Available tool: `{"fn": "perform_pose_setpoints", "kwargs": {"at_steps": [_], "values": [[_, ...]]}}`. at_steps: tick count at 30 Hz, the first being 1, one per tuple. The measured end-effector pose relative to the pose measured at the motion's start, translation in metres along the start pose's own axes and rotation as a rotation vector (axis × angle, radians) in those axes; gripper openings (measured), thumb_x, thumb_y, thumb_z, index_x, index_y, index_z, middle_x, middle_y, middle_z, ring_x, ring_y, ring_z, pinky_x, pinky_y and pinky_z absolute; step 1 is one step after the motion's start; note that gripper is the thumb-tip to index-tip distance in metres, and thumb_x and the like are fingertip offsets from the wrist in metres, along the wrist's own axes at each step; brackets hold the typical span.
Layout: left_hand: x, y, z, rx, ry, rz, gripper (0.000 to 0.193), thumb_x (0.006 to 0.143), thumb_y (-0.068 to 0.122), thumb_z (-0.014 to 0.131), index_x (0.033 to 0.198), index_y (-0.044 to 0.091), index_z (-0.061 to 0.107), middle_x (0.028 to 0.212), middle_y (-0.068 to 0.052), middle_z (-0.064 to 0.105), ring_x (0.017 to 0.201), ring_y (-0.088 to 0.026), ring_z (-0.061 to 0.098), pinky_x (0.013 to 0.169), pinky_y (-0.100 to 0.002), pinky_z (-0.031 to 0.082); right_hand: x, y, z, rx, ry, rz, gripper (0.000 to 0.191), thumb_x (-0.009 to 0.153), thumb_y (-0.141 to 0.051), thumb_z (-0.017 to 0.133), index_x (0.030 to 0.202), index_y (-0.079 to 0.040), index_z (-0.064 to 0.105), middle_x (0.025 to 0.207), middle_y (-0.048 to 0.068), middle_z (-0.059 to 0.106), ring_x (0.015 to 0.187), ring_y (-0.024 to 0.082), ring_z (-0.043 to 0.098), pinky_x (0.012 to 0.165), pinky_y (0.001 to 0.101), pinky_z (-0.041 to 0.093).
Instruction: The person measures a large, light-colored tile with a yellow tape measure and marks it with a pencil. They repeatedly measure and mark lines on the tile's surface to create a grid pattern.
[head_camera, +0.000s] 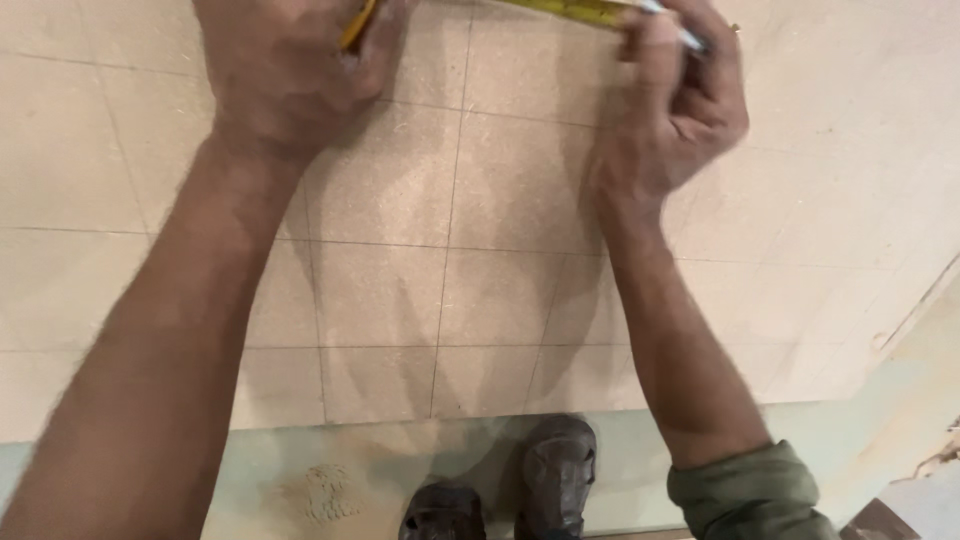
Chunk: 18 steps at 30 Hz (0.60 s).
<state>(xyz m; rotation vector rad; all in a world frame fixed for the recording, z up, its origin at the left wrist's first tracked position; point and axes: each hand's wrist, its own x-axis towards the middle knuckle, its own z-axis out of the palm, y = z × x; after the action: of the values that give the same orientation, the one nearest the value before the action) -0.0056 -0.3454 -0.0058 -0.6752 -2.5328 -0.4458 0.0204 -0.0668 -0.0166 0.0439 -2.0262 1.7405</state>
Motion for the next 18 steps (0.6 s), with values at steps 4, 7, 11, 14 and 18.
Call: {"fn": "perform_pose_setpoints", "kwargs": {"at_steps": [4,7,11,14,18], "values": [[0.014,0.007,-0.012,-0.154,0.007,-0.03,0.009,0.093,0.009,0.076,0.098,0.015,0.072,0.083,0.002,0.065,0.078,-0.016,0.063,0.07,-0.033,0.049,-0.002,-0.027,-0.002,0.016,0.262,0.059,0.02,0.112,-0.003,0.058,0.13,-0.005,0.066,0.113,0.012,0.078,0.1,0.017,0.074,0.087,0.0281,0.062],[0.029,0.012,-0.021,-0.209,-0.019,-0.091,0.005,0.093,0.01,0.077,0.095,0.014,0.073,0.092,-0.001,0.068,0.087,-0.018,0.064,0.075,-0.036,0.049,0.005,-0.049,0.006,-0.168,0.174,0.035,0.024,0.115,-0.005,0.054,0.137,-0.006,0.063,0.129,0.01,0.071,0.118,0.015,0.069,0.107,0.0265,0.058],[0.041,0.016,-0.033,-0.216,-0.006,-0.076,0.009,0.094,0.014,0.082,0.095,0.013,0.074,0.102,0.0,0.071,0.1,-0.02,0.066,0.084,-0.04,0.049,0.018,-0.07,0.019,-0.262,0.133,0.024,0.025,0.109,-0.003,0.059,0.134,-0.008,0.06,0.126,0.007,0.057,0.123,0.017,0.063,0.109,0.0308,0.055],[0.044,0.018,-0.045,-0.281,0.028,-0.099,0.01,0.092,0.015,0.084,0.095,0.011,0.075,0.101,-0.001,0.07,0.098,-0.021,0.066,0.083,-0.041,0.049,0.015,-0.083,0.021,-0.362,0.079,-0.042,0.022,0.103,0.0,0.065,0.123,-0.009,0.066,0.115,0.005,0.061,0.112,0.017,0.063,0.099,0.0286,0.058],[0.039,0.014,-0.065,-0.317,-0.005,-0.132,0.008,0.093,0.014,0.084,0.095,0.01,0.077,0.1,-0.002,0.071,0.095,-0.021,0.066,0.081,-0.04,0.049,-0.011,-0.102,-0.005,-0.625,-0.108,-0.278,0.015,0.105,0.002,0.069,0.118,-0.006,0.07,0.109,0.006,0.073,0.105,0.018,0.062,0.091,0.0332,0.052]]}}
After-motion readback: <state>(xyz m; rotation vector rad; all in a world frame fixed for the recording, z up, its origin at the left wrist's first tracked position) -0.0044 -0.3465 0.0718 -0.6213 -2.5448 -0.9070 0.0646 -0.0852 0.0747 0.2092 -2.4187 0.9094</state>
